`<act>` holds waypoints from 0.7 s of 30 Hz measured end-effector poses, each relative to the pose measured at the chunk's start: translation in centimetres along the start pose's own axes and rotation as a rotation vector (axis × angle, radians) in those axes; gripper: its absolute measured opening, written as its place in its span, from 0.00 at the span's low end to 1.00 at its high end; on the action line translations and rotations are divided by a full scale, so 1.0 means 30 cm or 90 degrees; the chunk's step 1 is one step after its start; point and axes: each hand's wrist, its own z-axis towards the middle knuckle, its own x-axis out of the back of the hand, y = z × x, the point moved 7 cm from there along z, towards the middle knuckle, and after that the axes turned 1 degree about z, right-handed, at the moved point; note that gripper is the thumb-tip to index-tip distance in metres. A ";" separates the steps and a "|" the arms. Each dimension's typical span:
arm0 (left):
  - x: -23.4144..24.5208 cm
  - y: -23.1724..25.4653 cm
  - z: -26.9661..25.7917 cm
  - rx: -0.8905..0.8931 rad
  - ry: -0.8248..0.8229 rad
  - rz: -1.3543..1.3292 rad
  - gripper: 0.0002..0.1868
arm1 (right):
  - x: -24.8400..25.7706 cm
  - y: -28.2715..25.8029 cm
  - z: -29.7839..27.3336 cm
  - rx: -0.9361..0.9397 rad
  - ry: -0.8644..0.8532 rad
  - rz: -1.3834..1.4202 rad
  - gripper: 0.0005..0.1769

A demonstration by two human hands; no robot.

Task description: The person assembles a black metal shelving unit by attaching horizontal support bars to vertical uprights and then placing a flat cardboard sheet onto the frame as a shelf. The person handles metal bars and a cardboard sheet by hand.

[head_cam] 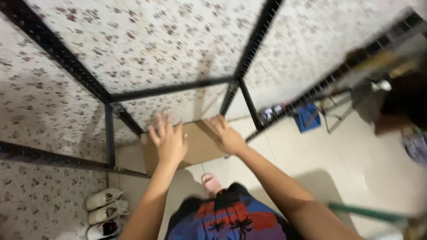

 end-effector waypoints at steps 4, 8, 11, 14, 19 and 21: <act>0.011 0.166 -0.088 -0.151 -0.016 -0.041 0.26 | 0.100 -0.039 -0.263 -0.105 0.143 0.002 0.44; 0.060 0.302 -0.217 -0.235 -0.033 -0.111 0.20 | 0.122 -0.126 -0.549 -0.170 0.234 0.020 0.44; 0.053 0.418 -0.324 -0.276 -0.144 -0.154 0.10 | 0.092 -0.127 -0.820 -0.298 0.249 0.028 0.43; 0.071 0.600 -0.416 -0.385 -0.192 -0.201 0.05 | 0.108 -0.134 -1.075 -0.386 0.286 0.015 0.42; 0.041 0.918 -0.610 -0.550 -0.245 -0.251 0.06 | 0.170 -0.112 -1.484 -0.529 0.405 0.049 0.38; 0.036 1.052 -0.691 -0.625 -0.259 -0.270 0.06 | 0.215 -0.111 -1.614 -0.578 0.449 0.045 0.37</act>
